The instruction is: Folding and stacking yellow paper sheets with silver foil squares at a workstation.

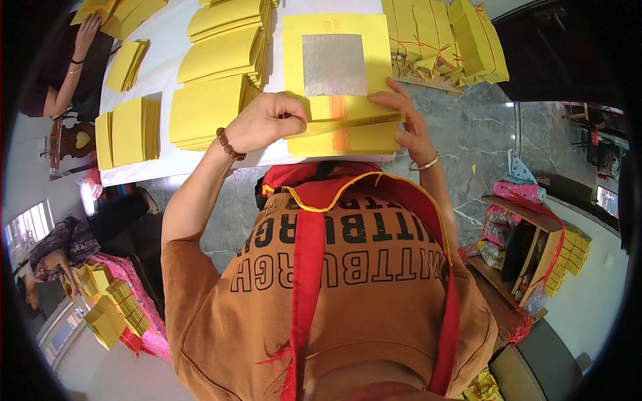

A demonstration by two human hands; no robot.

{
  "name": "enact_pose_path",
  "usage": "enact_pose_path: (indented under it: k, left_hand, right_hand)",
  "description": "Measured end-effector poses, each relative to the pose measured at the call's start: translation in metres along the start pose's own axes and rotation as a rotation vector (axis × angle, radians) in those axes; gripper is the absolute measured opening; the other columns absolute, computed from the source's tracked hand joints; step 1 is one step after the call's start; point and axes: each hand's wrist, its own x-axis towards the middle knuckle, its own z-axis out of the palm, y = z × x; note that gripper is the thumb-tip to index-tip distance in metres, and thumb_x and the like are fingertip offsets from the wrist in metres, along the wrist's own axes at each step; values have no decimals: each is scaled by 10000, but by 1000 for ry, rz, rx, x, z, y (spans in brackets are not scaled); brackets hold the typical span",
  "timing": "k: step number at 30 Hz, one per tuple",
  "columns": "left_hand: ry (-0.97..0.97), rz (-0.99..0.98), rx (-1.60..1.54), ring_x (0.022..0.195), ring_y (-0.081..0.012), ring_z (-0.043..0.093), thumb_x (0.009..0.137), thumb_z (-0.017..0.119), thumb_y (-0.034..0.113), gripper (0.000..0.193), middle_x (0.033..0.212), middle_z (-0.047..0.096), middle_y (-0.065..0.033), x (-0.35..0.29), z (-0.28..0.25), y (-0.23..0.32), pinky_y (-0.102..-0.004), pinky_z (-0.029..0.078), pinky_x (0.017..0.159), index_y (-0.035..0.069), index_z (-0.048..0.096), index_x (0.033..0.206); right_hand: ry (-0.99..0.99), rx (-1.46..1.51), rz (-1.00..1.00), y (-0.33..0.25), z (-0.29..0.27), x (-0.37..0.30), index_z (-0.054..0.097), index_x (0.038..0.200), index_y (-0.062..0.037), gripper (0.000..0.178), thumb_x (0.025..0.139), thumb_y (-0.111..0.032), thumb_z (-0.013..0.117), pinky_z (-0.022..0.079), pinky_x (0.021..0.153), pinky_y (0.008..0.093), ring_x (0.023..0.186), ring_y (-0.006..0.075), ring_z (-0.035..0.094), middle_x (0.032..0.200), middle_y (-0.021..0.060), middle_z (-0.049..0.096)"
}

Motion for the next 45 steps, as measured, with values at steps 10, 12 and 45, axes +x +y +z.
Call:
enact_pose_path:
  k: [10, 12, 45]
  left_hand:
    - [132, 419, 262, 839, -164, 506, 789, 645, 218, 257, 921, 595, -50, -14, -2, -4, -283, 417, 732, 31, 613, 961]
    - [229, 475, 435, 912, -213, 486, 775, 650, 182, 294, 1010, 575, -80, -10, 4, -10, -313, 400, 803, 38, 599, 1026]
    - [490, 78, -88, 497, -101, 477, 903, 525, 251, 308, 571, 520, -69, 6, 27, -31, -266, 382, 475, -21, 568, 1040]
  right_hand:
    - [198, -67, 62, 6, 14, 1, 630, 1022, -84, 218, 806, -113, 626, 280, 1023, 347, 1251, 231, 326, 1101, -16, 587]
    - [216, -8, 66, 8, 14, 0, 630, 1019, -88, 212, 809, -119, 626, 282, 1019, 343, 1246, 228, 329, 1096, -18, 589]
    - [41, -175, 461, -53, 7, 25, 594, 996, -37, 236, 817, -191, 605, 451, 641, 308, 761, 236, 615, 895, 90, 643]
